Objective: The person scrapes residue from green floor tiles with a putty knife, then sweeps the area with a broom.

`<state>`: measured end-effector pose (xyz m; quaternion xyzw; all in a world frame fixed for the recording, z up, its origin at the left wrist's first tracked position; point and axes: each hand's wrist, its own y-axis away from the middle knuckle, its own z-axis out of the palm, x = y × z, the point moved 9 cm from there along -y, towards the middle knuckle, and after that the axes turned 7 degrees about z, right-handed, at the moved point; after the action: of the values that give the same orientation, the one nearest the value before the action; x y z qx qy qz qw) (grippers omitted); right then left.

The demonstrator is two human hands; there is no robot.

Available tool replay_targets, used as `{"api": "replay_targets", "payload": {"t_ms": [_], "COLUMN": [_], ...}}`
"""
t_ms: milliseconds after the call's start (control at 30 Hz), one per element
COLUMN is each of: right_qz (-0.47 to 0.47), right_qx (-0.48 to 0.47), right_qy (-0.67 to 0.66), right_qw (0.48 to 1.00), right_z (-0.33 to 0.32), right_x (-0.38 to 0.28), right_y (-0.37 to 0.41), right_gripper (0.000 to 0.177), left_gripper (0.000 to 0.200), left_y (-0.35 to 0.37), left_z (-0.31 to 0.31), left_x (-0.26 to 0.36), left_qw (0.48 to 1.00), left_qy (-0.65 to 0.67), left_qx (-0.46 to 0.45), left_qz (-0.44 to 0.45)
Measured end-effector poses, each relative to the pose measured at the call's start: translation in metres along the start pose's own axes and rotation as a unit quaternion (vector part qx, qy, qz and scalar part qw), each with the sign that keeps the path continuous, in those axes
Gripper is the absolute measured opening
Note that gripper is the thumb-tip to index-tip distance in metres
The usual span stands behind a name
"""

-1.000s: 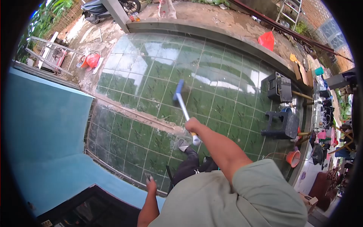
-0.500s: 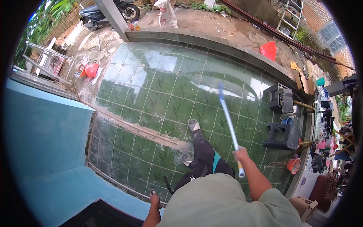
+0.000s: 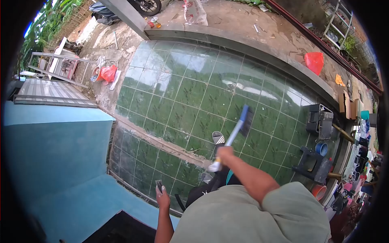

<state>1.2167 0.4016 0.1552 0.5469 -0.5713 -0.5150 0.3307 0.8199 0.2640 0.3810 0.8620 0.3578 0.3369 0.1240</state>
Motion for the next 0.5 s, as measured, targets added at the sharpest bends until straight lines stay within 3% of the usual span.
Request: {"api": "replay_targets", "payload": {"t_ms": [100, 167, 233, 333, 400, 500], "right_qz": [-0.119, -0.064, -0.108, -0.153, -0.227, -0.288], "right_qx": [-0.008, -0.210, -0.291, -0.377, -0.290, -0.108], "right_qy": [0.153, 0.065, 0.131, 0.067, 0.099, 0.175], "right_qw": [0.981, 0.973, 0.941, 0.911, 0.924, 0.935], "right_z": [0.111, 0.162, 0.180, 0.165, 0.113, 0.020], "right_x": [-0.085, -0.139, -0.194, -0.215, -0.203, -0.159], "right_y": [0.051, 0.055, 0.043, 0.063, 0.087, 0.084], "right_gripper": [0.021, 0.017, 0.015, 0.025, 0.041, 0.058], "left_gripper": [0.050, 0.050, 0.050, 0.049, 0.047, 0.047], "left_y": [-0.010, -0.013, -0.004, -0.003, 0.005, 0.009], "left_z": [0.002, 0.004, 0.000, -0.015, -0.016, -0.009], "left_x": [0.035, 0.044, 0.025, -0.036, -0.068, -0.129], "left_qw": [0.999, 0.998, 0.998, 0.997, 0.995, 0.985], "left_qy": [-0.029, -0.050, -0.060, -0.048, -0.013, -0.088], "left_qx": [0.000, -0.015, -0.019, -0.015, -0.014, -0.033], "left_qz": [0.033, 0.038, 0.010, -0.052, -0.095, -0.142]}}
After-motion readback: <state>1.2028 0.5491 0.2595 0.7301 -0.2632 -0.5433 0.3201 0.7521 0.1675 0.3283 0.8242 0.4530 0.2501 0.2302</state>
